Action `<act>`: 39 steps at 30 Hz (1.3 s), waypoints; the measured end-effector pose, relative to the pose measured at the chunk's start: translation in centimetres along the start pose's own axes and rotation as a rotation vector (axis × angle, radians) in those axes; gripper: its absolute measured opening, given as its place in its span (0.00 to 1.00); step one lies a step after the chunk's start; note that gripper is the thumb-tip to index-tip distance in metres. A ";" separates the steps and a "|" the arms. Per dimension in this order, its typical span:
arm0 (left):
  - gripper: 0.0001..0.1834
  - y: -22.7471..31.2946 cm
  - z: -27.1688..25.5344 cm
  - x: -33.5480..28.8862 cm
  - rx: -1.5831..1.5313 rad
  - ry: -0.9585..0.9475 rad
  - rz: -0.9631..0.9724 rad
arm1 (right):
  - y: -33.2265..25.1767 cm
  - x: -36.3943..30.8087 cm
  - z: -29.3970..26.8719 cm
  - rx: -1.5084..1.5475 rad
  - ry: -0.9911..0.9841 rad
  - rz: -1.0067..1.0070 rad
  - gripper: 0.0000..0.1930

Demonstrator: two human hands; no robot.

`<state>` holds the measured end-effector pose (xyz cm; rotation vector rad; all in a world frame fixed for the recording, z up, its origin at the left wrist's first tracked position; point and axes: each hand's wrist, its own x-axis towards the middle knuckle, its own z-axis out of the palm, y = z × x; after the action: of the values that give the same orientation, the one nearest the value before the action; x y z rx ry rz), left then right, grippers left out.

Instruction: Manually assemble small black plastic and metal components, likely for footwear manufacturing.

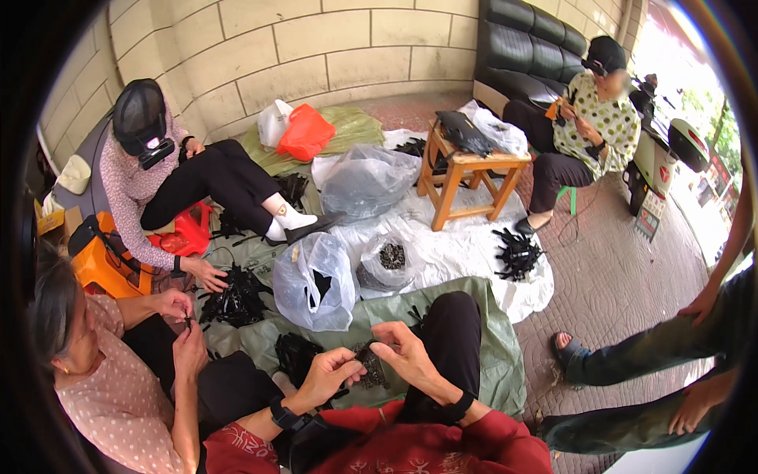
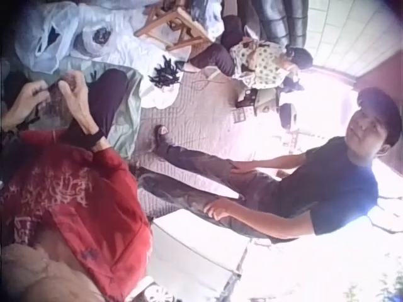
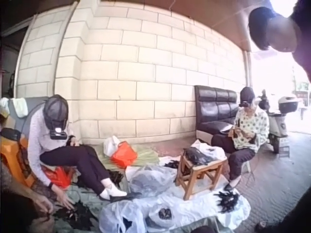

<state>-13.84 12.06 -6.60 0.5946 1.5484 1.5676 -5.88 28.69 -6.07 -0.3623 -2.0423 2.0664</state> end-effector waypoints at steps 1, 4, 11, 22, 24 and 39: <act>0.07 0.0 0.0 0.0 -0.001 0.019 0.010 | -0.1 0.0 -0.4 -0.003 -0.020 -0.008 0.13; 0.07 -0.4 0.0 -0.3 -0.040 0.026 -0.005 | -0.5 -0.5 -0.1 0.208 -0.218 0.210 0.12; 0.07 0.0 0.1 0.2 0.069 -0.019 0.014 | 0.8 -0.5 0.4 0.343 -0.156 0.183 0.09; 0.08 0.1 0.3 0.1 0.026 -0.047 -0.017 | 0.4 -0.6 0.2 -0.036 -0.104 0.116 0.12; 0.11 -0.4 0.1 -0.2 -0.094 -0.110 -0.100 | -0.8 -1.1 0.7 0.051 -0.109 0.153 0.10; 0.14 0.9 -0.9 0.3 -0.302 -0.147 -0.070 | -1.1 0.2 2.2 0.250 -0.180 0.134 0.10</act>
<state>-14.91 11.91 -5.89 0.4685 1.1831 1.6260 -6.75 26.71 -4.94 -0.2850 -1.8642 2.4833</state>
